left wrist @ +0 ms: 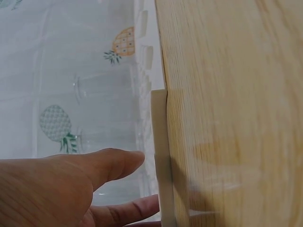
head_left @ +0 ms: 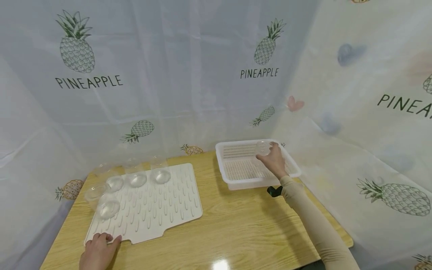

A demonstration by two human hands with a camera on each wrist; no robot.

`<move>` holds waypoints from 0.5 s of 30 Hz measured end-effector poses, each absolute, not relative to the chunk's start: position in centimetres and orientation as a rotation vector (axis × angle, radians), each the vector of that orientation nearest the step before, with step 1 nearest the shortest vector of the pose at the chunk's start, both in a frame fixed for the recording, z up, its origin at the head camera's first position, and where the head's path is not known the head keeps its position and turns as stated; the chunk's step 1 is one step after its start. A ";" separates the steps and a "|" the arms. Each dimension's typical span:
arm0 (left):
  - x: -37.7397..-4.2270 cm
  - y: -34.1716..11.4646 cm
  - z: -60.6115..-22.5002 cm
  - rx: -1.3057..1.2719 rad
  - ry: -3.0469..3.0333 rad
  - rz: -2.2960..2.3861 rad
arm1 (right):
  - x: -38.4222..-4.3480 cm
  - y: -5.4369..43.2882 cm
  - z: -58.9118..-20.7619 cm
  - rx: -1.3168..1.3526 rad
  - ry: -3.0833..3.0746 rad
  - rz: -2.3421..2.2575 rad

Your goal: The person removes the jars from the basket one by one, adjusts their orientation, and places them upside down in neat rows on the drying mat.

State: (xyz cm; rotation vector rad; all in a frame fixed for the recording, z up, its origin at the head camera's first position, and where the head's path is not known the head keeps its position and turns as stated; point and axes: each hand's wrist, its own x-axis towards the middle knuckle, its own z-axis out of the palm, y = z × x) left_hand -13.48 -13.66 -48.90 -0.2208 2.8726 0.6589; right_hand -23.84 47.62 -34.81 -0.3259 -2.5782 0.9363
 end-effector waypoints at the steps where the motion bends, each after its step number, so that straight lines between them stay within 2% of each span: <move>1: -13.5 -13.7 -48.9 -0.222 2.870 0.658 | -23.9 47.3 -34.6 -0.299 -2.573 0.911; 15: -12.9 -13.8 -48.7 -0.146 2.945 0.675 | -23.4 42.1 -31.5 0.150 -2.508 0.557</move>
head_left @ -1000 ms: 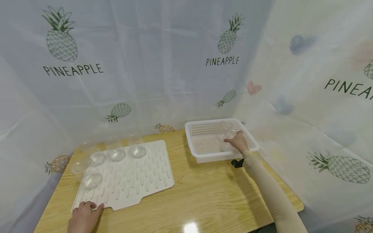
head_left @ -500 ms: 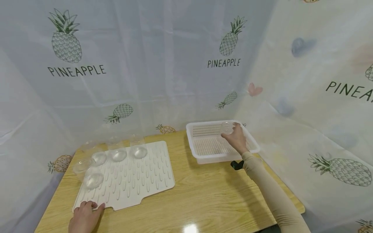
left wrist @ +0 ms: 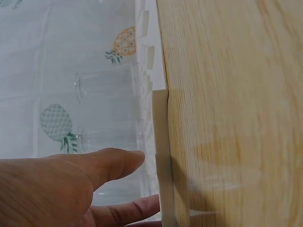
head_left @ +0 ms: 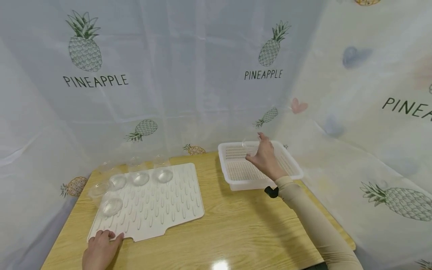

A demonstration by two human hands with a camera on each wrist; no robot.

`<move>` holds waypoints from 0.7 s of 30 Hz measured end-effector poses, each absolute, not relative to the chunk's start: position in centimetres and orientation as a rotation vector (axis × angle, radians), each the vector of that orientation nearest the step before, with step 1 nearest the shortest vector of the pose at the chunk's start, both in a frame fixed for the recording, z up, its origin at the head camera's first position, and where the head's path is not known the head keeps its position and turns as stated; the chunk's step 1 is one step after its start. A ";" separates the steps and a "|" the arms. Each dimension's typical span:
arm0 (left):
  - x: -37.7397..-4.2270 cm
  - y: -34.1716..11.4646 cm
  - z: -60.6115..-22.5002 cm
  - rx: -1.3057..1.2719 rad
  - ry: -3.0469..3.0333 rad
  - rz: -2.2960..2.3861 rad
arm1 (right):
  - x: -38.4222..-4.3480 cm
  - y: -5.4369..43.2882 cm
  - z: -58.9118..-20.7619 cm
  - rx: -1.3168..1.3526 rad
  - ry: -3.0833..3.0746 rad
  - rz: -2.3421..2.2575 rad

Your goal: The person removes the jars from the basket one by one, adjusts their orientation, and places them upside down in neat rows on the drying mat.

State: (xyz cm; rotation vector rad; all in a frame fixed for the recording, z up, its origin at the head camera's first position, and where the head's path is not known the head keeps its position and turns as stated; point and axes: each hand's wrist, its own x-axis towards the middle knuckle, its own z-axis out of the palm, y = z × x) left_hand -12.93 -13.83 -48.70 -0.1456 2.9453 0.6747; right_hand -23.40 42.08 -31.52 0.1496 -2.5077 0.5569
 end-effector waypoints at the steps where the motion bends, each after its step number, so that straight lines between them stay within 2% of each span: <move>1: -12.9 -13.8 -48.7 -0.146 2.952 0.675 | -23.3 41.7 -31.4 0.173 -2.508 0.544; 14: -12.6 -13.9 -48.4 -0.137 2.952 0.717 | -22.0 37.1 -30.6 0.516 -2.465 0.019; 21: -12.4 -14.0 -48.2 -0.130 2.948 0.741 | -21.6 33.9 -30.9 0.672 -2.501 -0.122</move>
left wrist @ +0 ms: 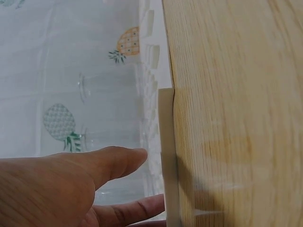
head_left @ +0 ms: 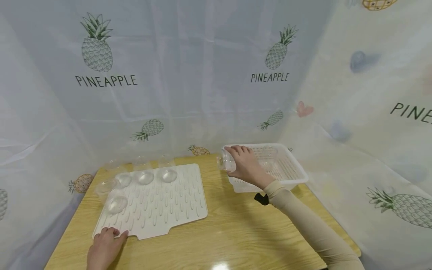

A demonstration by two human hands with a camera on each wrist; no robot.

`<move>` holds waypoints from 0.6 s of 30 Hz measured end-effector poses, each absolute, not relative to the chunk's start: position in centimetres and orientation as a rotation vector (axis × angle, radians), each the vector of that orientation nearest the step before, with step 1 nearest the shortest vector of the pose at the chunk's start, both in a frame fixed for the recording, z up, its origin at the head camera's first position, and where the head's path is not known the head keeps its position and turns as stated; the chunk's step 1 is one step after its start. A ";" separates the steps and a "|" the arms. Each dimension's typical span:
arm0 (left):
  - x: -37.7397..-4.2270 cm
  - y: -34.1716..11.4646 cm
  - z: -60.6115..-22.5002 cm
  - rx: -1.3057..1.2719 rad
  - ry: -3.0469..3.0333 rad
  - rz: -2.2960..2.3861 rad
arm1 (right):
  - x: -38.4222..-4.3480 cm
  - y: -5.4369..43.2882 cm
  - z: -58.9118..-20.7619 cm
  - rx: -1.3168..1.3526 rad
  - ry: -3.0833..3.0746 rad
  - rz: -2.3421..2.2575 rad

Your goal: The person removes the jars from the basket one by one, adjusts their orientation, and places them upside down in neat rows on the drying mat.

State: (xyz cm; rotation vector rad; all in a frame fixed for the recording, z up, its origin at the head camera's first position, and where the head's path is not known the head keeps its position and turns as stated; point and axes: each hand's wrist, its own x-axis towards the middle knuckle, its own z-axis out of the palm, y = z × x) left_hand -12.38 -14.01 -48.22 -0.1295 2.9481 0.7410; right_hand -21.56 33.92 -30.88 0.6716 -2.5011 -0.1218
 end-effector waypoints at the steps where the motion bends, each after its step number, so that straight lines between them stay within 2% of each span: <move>1: -12.3 -14.0 -48.3 -0.132 2.949 0.741 | -21.5 33.5 -31.0 0.694 -2.507 -0.125; 18: -12.2 -13.7 -47.0 -0.117 2.965 0.702 | -20.7 28.0 -33.9 0.905 -2.561 -0.215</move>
